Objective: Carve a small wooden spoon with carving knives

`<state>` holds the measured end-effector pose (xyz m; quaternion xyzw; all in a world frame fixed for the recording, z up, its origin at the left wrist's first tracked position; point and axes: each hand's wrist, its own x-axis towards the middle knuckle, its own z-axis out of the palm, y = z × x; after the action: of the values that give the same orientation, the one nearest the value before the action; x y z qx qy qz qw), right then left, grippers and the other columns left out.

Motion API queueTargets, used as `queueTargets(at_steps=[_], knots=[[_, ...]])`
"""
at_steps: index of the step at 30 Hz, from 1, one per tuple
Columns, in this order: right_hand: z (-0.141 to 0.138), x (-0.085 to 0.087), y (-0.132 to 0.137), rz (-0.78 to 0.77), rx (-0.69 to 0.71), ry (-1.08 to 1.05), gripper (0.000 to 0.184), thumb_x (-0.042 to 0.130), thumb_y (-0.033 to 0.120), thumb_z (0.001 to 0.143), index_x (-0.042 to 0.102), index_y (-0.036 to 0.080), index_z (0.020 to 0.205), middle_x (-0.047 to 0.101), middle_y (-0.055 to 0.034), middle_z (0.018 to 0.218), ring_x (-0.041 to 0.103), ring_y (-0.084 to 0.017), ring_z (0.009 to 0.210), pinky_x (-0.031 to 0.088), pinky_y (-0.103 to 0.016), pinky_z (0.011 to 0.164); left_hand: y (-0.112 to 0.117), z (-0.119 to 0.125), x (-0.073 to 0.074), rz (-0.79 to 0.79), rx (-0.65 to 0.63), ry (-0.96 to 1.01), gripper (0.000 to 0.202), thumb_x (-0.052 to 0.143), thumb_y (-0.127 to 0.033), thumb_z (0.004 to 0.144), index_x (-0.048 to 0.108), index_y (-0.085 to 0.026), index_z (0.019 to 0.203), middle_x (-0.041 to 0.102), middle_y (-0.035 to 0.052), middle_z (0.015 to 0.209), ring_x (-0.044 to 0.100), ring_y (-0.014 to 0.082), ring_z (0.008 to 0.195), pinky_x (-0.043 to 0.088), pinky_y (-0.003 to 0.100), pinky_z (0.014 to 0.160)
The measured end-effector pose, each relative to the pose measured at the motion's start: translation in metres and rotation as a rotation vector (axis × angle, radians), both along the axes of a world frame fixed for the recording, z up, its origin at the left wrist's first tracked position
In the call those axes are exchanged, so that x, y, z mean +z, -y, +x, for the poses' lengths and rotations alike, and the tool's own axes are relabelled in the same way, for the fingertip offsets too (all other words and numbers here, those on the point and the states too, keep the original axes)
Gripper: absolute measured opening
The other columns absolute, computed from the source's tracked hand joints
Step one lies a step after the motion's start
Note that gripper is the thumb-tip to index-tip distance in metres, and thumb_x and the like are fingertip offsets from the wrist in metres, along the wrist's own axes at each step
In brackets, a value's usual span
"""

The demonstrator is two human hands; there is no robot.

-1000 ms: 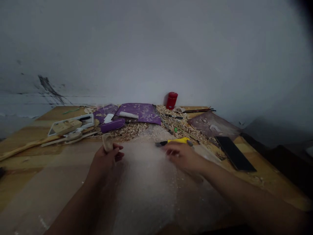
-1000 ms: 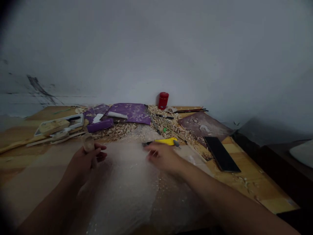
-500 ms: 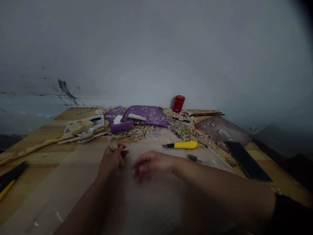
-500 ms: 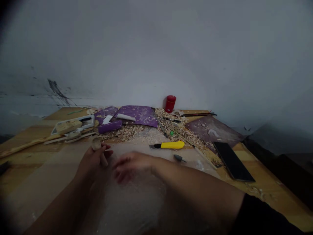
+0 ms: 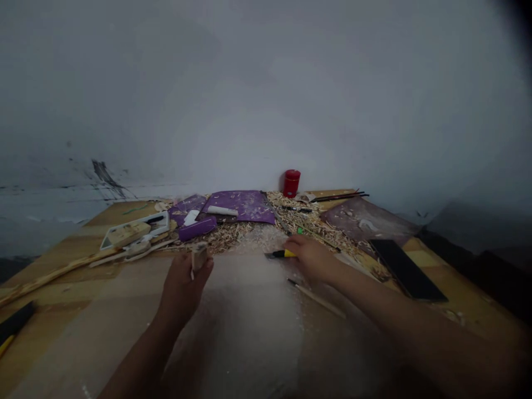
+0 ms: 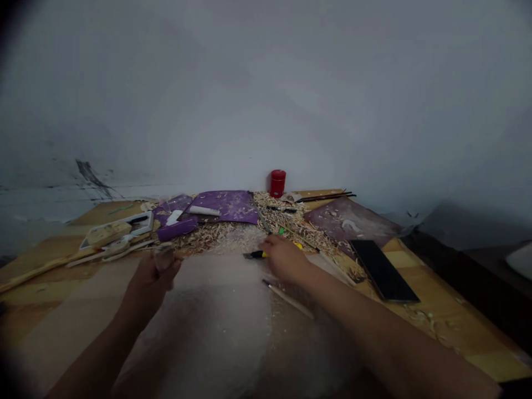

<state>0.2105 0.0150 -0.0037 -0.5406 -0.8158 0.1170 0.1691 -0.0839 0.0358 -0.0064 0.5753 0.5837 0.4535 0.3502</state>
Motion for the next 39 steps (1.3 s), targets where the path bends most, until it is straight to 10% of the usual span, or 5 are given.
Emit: queueTargets(at_steps=[14, 20, 27, 39], knots=[[0.011, -0.027, 0.068, -0.120, -0.015, 0.226, 0.019, 0.054, 0.032, 0.087, 0.059, 0.015, 0.094, 0.060, -0.0031, 0.093, 0.059, -0.017, 0.080, 0.048, -0.037, 0.071, 0.006, 0.052, 0.029, -0.260, -0.411, 0.029, 0.022, 0.068, -0.031, 0.062, 0.059, -0.016, 0.075, 0.055, -0.0005, 0.065, 0.052, 0.0147, 0.058, 0.047, 0.027, 0.049], [0.020, 0.001, 0.056, 0.004, -0.109, 0.005, 0.021, 0.044, 0.014, 0.087, 0.060, 0.017, 0.101, 0.062, -0.0075, 0.095, 0.057, -0.018, 0.088, 0.042, -0.030, 0.077, 0.008, 0.088, 0.028, -0.220, -0.496, 0.110, 0.021, 0.065, -0.029, 0.065, 0.056, -0.016, 0.079, 0.054, -0.0016, 0.065, 0.051, 0.0128, 0.057, 0.045, 0.025, 0.050], [-0.006, 0.033, 0.030, 0.107, -0.029, -0.202, 0.028, 0.049, 0.019, 0.086, 0.058, 0.021, 0.112, 0.062, -0.0040, 0.093, 0.056, -0.017, 0.088, 0.041, -0.027, 0.078, 0.003, 0.087, 0.014, -0.122, -0.402, 0.067, 0.015, 0.057, -0.032, 0.072, 0.054, -0.017, 0.070, 0.050, -0.0039, 0.054, 0.045, 0.0122, 0.052, 0.033, 0.024, 0.052], [-0.030, -0.005, 0.029, 0.039, -0.016, -0.170, 0.038, 0.045, 0.025, 0.088, 0.048, 0.019, 0.126, 0.064, -0.0101, 0.101, 0.059, -0.022, 0.089, 0.045, -0.034, 0.078, -0.008, 0.067, -0.014, -0.211, -0.331, 0.074, 0.015, 0.058, -0.030, 0.069, 0.056, -0.018, 0.078, 0.053, -0.0035, 0.058, 0.048, 0.0142, 0.054, 0.036, 0.024, 0.053]])
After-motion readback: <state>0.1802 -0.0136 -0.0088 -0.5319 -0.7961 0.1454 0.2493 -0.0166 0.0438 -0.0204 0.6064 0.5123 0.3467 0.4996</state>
